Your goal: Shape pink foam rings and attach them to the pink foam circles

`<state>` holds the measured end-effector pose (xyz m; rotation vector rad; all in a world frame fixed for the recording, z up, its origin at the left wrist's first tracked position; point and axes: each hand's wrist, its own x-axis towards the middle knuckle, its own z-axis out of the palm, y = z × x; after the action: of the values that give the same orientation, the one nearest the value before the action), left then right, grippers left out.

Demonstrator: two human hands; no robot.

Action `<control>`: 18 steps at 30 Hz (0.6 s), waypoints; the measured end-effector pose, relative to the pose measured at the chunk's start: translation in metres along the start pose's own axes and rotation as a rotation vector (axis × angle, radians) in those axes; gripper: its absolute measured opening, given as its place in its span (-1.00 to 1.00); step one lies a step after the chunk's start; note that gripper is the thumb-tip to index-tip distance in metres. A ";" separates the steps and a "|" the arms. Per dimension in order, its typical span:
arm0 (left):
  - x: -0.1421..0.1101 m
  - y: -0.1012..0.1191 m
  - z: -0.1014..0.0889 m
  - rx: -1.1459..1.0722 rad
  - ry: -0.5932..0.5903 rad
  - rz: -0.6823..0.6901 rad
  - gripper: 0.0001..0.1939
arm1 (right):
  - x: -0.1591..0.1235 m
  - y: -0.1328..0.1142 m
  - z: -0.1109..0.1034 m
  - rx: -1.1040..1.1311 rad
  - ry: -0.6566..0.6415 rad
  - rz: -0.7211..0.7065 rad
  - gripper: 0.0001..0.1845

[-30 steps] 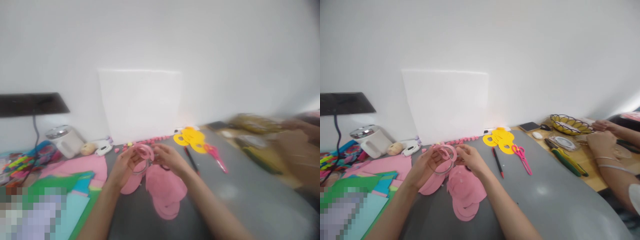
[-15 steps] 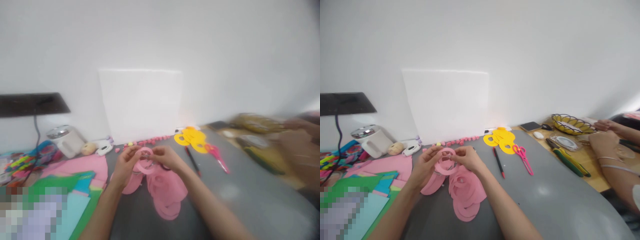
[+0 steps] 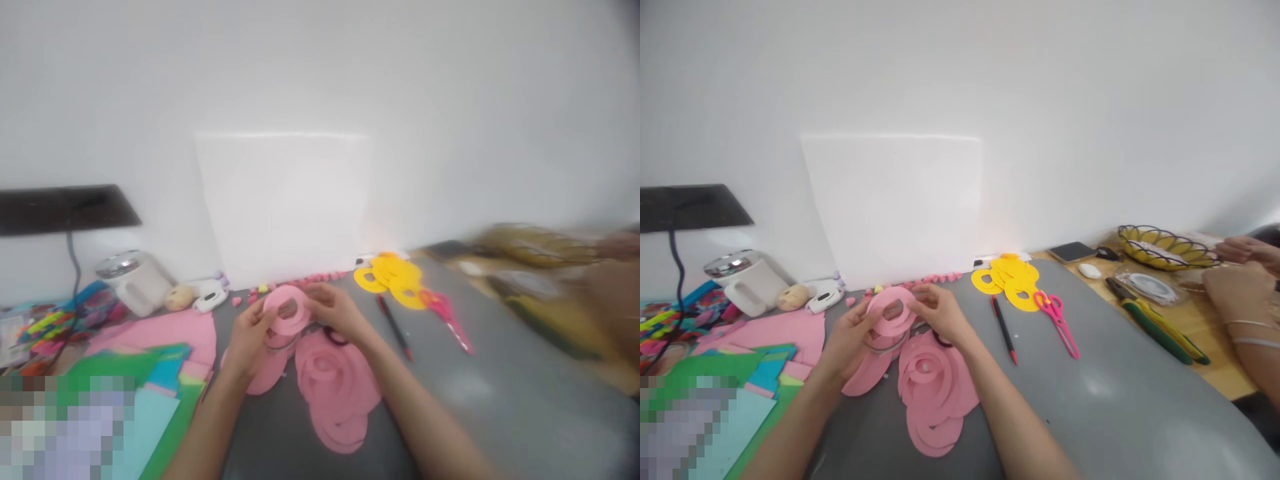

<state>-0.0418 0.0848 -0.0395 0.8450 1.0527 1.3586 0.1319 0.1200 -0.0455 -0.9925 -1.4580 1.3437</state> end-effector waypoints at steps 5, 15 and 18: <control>0.005 0.004 -0.005 -0.122 0.123 0.063 -0.68 | -0.012 -0.006 -0.028 -0.508 -0.394 -0.026 -0.86; 0.005 0.008 -0.003 -0.205 0.128 0.033 -0.72 | -0.013 -0.017 -0.035 0.038 -0.487 0.062 -0.71; 0.006 0.009 -0.004 -0.219 0.144 0.064 -0.71 | -0.012 -0.012 -0.035 0.053 -0.418 0.070 -0.65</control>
<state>-0.0493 0.0906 -0.0328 0.6307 0.9714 1.5759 0.1686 0.1176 -0.0338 -0.7617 -1.6933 1.7049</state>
